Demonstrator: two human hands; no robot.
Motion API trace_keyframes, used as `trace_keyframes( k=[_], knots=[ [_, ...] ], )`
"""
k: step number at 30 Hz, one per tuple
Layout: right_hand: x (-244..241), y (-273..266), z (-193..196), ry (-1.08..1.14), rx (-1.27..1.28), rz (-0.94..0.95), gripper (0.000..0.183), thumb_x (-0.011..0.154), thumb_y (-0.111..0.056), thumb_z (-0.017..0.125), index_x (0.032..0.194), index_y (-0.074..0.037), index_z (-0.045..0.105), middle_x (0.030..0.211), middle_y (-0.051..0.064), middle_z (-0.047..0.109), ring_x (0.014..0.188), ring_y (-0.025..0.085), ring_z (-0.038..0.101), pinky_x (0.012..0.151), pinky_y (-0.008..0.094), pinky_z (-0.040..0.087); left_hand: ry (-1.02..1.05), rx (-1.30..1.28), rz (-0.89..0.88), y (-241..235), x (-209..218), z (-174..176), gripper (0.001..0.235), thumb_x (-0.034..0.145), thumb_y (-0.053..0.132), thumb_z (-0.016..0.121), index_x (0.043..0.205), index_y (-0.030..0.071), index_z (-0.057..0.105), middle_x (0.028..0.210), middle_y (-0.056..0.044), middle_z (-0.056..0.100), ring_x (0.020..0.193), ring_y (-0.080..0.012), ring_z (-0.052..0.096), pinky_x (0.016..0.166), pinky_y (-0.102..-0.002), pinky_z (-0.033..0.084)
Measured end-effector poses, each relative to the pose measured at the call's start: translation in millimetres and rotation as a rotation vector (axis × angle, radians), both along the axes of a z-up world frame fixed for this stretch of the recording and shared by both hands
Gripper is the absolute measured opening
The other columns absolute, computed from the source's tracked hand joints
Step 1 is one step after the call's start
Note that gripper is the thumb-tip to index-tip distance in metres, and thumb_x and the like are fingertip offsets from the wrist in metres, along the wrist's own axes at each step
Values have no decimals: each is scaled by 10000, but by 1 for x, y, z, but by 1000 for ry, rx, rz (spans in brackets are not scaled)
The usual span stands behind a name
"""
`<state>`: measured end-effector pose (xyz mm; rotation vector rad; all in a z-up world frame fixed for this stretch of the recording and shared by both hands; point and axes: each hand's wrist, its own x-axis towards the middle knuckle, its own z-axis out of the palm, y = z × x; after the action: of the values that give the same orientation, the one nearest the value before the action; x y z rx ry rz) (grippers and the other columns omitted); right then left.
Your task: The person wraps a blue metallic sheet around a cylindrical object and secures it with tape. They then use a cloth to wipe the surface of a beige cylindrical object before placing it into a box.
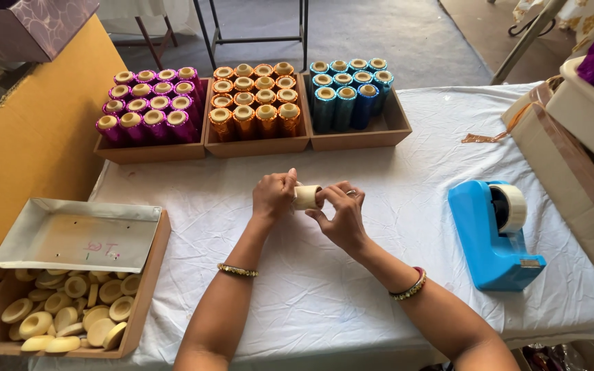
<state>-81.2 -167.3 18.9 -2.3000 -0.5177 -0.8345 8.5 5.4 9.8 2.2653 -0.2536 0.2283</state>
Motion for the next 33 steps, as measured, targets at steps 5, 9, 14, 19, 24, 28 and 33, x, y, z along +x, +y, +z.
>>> trace_keyframes(
  k=[5,9,14,19,24,28,33],
  knots=[
    [15,-10,-33,332,528,30,186,809,-218,863,924,-158,730,913,-72,696,960,127,612,900,361,441,-382,151,-43,-11,-21,10,563,1065,437,418,711,105,704,685,-106,687,658,-341,663,636,-471,510],
    [15,-12,-35,248,457,36,177,809,-172,858,882,-138,700,894,-56,686,957,146,599,874,341,445,-520,135,-86,-16,-25,13,510,1053,384,426,700,96,654,689,-110,677,665,-355,652,623,-488,497],
    [2,-10,3,-190,-95,67,195,800,-136,854,827,-119,662,878,0,653,1027,218,626,959,439,296,-207,-18,-136,-20,-31,23,467,1043,346,443,747,100,707,731,-113,699,721,-333,661,676,-455,508],
    [0,-3,3,-95,2,9,231,710,-74,809,889,-91,665,964,12,677,1039,241,589,945,443,298,-551,-80,-205,-37,-52,37,392,1046,266,444,844,77,721,823,-78,721,773,-298,664,759,-428,494],
    [4,-6,-11,-8,114,28,227,724,-97,836,851,-119,649,866,-33,675,997,201,597,945,421,319,-564,-15,-237,-30,-39,27,395,1027,279,440,829,79,717,805,-86,716,760,-312,665,734,-447,493],
    [9,-16,-7,-208,-192,33,217,774,-110,850,854,-121,648,898,-18,667,1060,206,615,985,448,300,-154,46,-136,-11,-17,16,487,1022,380,443,719,116,718,735,-122,712,719,-353,667,675,-481,516],
    [5,-9,0,-128,-115,3,295,698,-196,872,883,-87,669,956,6,701,1084,244,585,954,465,278,45,29,-53,-10,-20,12,475,1017,401,416,763,151,730,702,-115,728,694,-320,707,706,-446,553]
  ],
)
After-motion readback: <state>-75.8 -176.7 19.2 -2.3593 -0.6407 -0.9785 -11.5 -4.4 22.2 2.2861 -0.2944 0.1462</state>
